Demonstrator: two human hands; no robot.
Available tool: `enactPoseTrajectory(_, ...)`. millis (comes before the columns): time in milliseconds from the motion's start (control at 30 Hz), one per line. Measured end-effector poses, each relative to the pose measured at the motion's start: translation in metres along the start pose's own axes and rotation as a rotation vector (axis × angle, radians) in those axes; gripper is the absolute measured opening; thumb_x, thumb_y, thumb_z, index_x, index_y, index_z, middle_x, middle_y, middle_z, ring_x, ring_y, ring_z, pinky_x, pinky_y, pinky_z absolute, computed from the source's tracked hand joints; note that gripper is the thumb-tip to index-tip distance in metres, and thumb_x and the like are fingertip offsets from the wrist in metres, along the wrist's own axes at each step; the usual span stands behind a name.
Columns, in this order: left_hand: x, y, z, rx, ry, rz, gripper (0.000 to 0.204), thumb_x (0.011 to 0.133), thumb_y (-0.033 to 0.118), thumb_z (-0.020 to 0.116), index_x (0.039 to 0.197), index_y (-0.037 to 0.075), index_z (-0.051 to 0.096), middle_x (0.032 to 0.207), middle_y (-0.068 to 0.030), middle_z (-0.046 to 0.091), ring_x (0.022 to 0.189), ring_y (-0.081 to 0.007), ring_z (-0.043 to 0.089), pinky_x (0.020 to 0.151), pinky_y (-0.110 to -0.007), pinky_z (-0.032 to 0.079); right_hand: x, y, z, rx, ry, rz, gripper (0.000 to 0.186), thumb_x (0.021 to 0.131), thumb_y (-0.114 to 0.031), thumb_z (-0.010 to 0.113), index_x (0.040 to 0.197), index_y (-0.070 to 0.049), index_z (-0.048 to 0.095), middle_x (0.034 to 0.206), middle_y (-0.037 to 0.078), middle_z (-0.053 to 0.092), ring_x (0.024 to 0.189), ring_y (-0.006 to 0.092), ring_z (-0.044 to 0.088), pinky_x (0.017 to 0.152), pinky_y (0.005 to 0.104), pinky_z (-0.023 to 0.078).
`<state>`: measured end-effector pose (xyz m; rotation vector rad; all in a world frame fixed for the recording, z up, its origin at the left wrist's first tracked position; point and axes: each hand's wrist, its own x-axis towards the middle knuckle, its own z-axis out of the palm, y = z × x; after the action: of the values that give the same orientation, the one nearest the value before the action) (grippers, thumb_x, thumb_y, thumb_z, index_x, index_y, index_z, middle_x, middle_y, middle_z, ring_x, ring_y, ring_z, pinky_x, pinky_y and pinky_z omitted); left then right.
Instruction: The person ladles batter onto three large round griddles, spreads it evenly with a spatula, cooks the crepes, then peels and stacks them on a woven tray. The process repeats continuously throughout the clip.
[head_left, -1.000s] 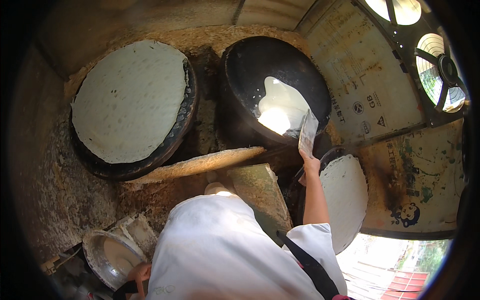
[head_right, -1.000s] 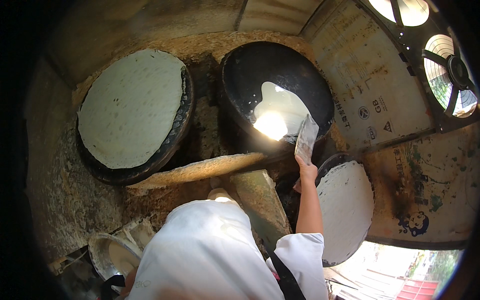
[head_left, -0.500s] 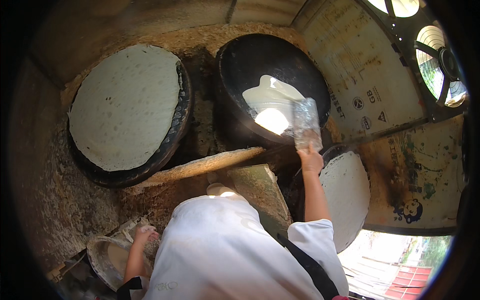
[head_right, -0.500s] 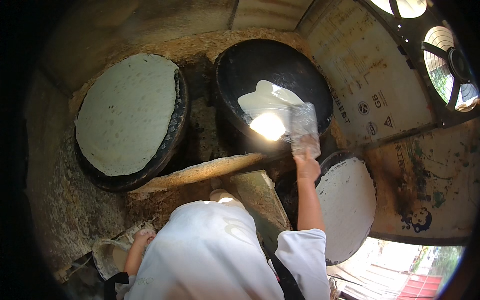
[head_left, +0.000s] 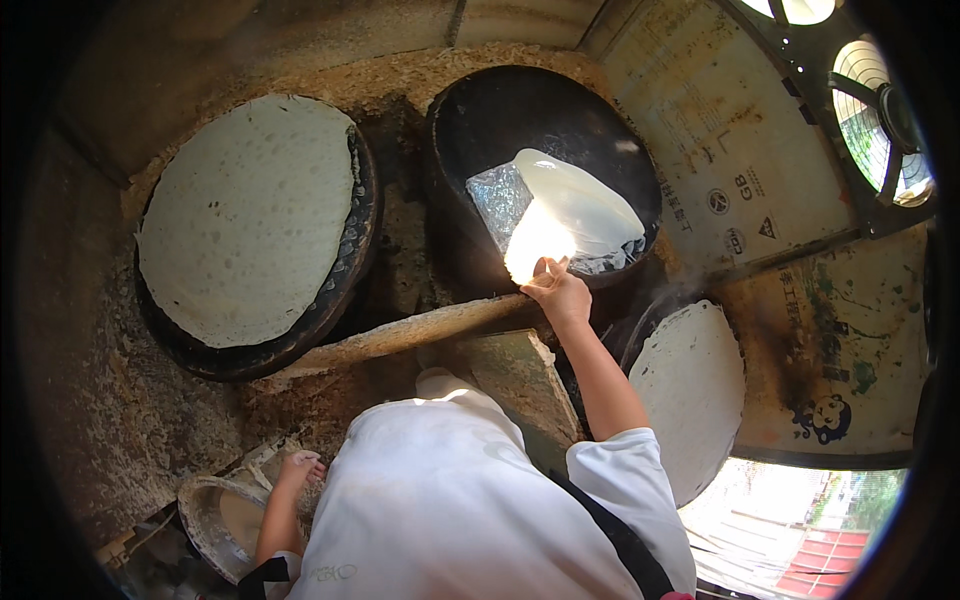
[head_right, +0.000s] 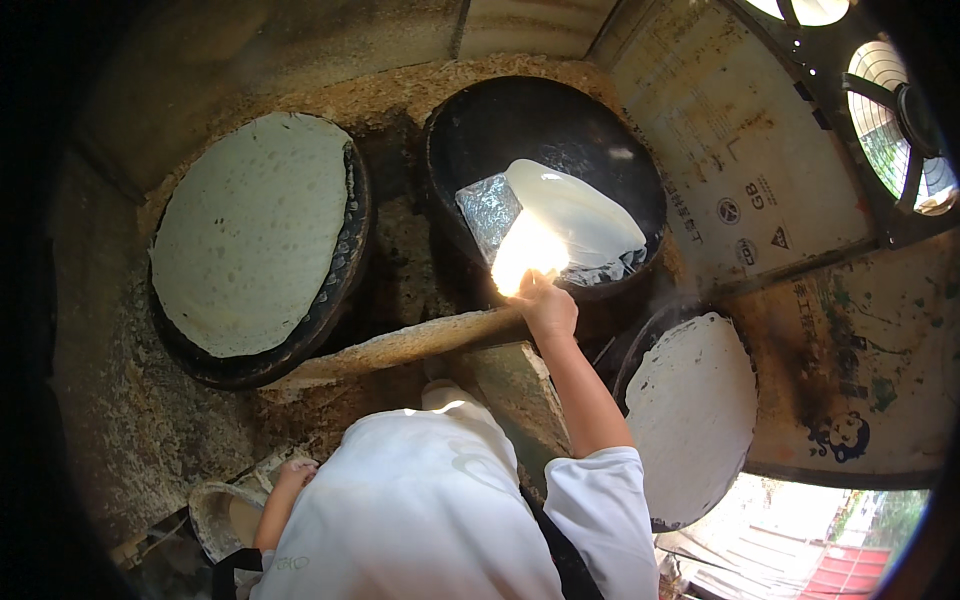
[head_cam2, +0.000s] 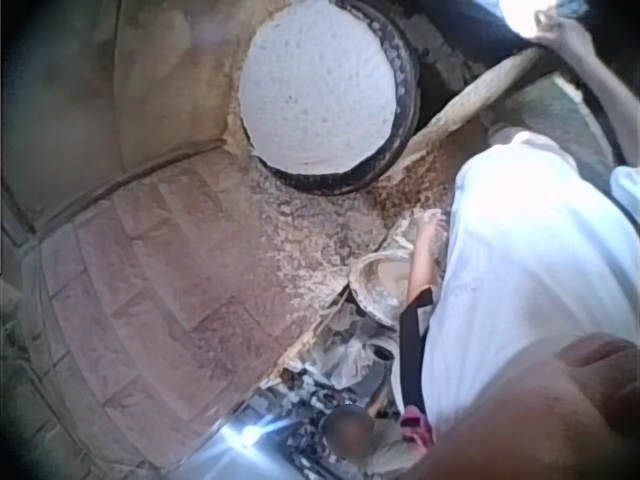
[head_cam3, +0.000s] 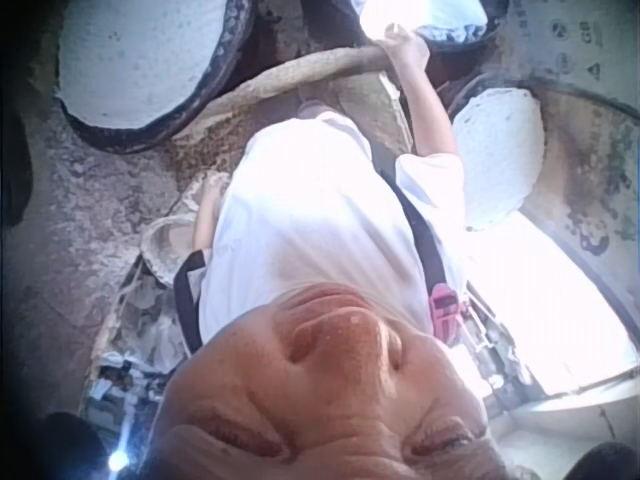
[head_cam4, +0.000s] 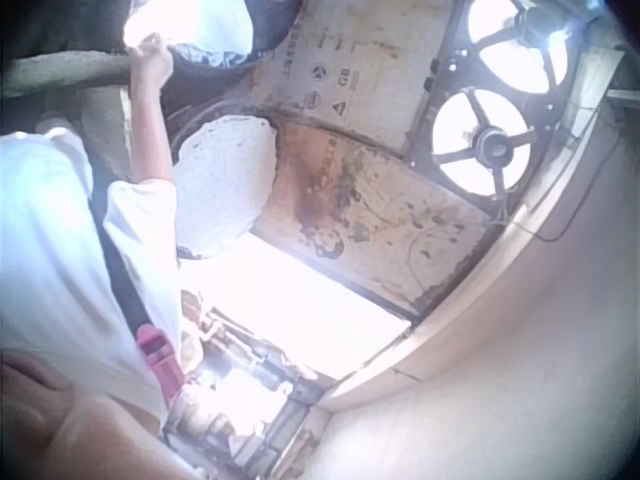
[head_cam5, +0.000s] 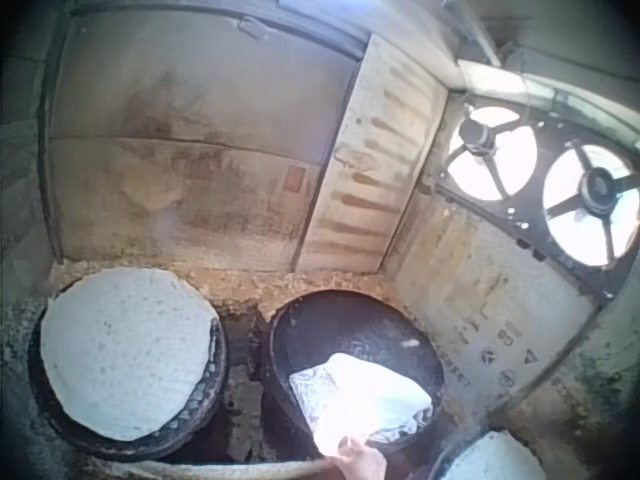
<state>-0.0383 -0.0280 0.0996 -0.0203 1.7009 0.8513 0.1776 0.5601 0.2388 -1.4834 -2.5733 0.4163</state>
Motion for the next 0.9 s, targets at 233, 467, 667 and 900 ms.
enactPoseTrajectory(233, -0.008, -0.020, -0.011, -0.047, 0.074, -0.006, 0.022, 0.087, 0.008, 0.050, 0.105, -0.002, 0.056, 0.082, -0.0124, 0.065, 0.063, -0.0171, 0.063, 0.048, -0.024, 0.045, -0.007, 0.093, -0.056, -0.274, 0.309, 0.261, 0.054, 0.064, -0.042, 0.075, 0.113, -0.027, 0.061, 0.071, 0.013, 0.063, 0.063, 0.0288, 0.061, 0.055, 0.0383, 0.047)
enactPoseTrajectory(467, -0.030, 0.003, 0.018, 0.061, 0.092, -0.038, 0.019, 0.087, 0.008, 0.050, 0.101, -0.002, 0.058, 0.078, -0.0114, 0.065, 0.058, -0.0171, 0.062, 0.043, -0.025, 0.043, 0.022, 0.098, -0.053, 1.190, -0.086, 0.799, 0.036, 0.072, -0.045, 0.073, 0.080, -0.011, 0.065, 0.049, -0.003, 0.036, 0.036, 0.0071, 0.027, 0.034, 0.0245, 0.020)
enactPoseTrajectory(667, -0.020, 0.010, 0.011, -0.045, 0.069, 0.003, 0.019, 0.086, 0.006, 0.050, 0.102, -0.002, 0.057, 0.078, -0.0123, 0.065, 0.058, -0.0173, 0.062, 0.044, -0.026, 0.044, 0.028, -0.010, -0.023, 0.303, -0.031, 0.119, 0.053, 0.067, -0.040, 0.076, 0.103, -0.003, 0.061, 0.068, 0.006, 0.062, 0.057, 0.0158, 0.057, 0.054, 0.0309, 0.044)
enactPoseTrajectory(900, -0.006, -0.028, -0.006, -0.059, 0.099, 0.014, 0.020, 0.085, 0.004, 0.048, 0.101, -0.003, 0.057, 0.078, -0.0121, 0.065, 0.058, -0.0169, 0.062, 0.044, -0.025, 0.044, 0.026, 0.010, -0.036, -0.367, 0.123, 0.095, 0.052, 0.068, -0.044, 0.071, 0.115, -0.024, 0.059, 0.070, 0.012, 0.064, 0.068, 0.0291, 0.063, 0.058, 0.0409, 0.049)
